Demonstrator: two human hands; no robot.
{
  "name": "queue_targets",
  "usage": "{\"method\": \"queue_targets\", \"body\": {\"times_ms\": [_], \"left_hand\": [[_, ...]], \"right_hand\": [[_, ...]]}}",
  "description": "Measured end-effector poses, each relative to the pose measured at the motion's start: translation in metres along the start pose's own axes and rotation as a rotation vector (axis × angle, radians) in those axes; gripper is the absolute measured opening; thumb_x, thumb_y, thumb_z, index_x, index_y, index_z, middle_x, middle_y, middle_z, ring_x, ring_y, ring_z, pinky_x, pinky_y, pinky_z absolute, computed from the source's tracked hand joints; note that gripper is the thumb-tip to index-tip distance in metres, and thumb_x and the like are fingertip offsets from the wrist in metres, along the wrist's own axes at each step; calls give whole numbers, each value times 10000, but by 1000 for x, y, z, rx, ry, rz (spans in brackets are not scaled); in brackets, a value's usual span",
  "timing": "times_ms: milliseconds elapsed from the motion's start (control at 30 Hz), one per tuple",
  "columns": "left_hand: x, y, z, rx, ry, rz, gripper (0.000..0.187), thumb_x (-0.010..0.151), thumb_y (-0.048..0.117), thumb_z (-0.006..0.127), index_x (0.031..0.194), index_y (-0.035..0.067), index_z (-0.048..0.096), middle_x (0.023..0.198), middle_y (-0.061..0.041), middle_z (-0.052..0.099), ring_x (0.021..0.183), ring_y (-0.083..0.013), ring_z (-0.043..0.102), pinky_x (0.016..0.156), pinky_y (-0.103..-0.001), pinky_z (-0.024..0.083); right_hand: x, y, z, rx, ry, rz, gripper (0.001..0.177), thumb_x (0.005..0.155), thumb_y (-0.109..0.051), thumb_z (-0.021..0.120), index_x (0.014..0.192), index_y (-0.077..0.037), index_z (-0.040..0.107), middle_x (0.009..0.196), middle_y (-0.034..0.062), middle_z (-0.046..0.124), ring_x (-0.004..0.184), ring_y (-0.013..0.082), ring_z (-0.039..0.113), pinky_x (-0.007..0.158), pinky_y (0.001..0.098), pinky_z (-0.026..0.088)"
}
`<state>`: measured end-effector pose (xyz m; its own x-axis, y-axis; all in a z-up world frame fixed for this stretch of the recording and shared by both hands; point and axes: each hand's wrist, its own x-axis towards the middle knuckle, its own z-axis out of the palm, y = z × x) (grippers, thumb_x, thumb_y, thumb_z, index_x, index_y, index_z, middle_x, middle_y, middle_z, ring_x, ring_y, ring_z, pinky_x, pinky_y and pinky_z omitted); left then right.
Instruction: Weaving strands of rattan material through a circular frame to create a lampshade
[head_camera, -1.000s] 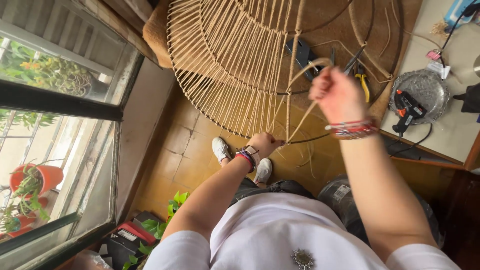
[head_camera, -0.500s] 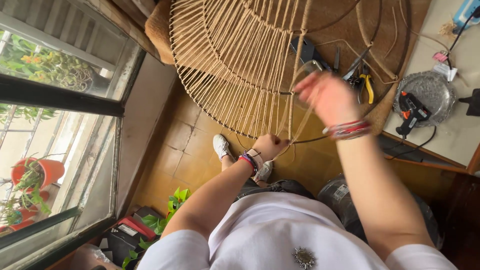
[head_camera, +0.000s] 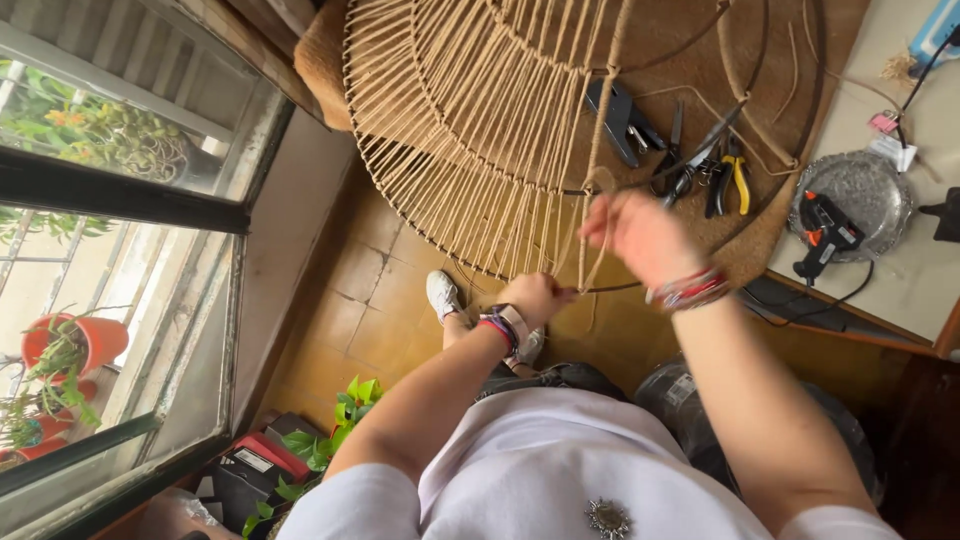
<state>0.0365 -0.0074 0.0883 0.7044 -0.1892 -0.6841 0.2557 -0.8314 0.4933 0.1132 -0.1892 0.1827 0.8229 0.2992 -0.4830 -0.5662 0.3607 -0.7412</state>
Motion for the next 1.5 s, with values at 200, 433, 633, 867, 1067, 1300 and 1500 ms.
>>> {"method": "queue_targets", "body": {"times_ms": [200,433,633,867,1067,1300,1500], "left_hand": [[54,-32,87,-65,403,41,263,906,456,653,862,232,784,676,-56,716,722,-321,748,613,-404,587],[-4,0,15,-1429,-371,-47,354,953,308,490,647,133,451,572,110,131,367,-49,159,329,-232,165],[24,-18,27,99,126,40,592,954,602,466,871,85,743,803,-166,749,873,-365,764,707,-477,617],[-6,2,19,-1379,-218,75,460,1054,432,472,889,28,618,536,52,192,333,-75,254,283,-225,258],[36,-27,42,-370,16,71,515,888,637,602,723,170,745,742,-89,735,889,-357,727,812,-429,575],[-26,7,-1,-523,54,114,426,977,543,558,1024,203,810,918,-182,748,909,-408,712,812,-489,564],[34,-20,60,-1032,-81,-51,401,924,475,656,734,125,700,475,1,533,371,-122,487,323,-272,319]], "right_hand": [[-57,34,-60,-18,0,-92,257,974,-125,406,849,-67,623,704,119,607,611,238,645,492,381,524],[-46,60,-7,-743,-184,66,235,844,-14,513,794,-18,743,757,114,735,773,238,674,727,340,544],[-39,-37,1,136,-193,-168,180,979,-176,457,889,-88,586,698,-50,444,648,79,454,594,251,383],[-55,116,-99,-829,-456,-37,149,851,16,593,817,62,732,797,194,708,751,219,656,716,351,575],[1,15,-28,-166,-203,-109,295,996,-194,486,1061,34,661,862,43,555,762,86,483,702,255,428],[-62,17,-51,-632,-257,-221,257,1053,-226,452,919,-42,572,829,107,511,755,212,482,709,330,397],[-38,86,-40,-562,82,296,349,922,-97,542,1210,18,702,1132,152,727,1113,266,666,1042,368,493]]}}
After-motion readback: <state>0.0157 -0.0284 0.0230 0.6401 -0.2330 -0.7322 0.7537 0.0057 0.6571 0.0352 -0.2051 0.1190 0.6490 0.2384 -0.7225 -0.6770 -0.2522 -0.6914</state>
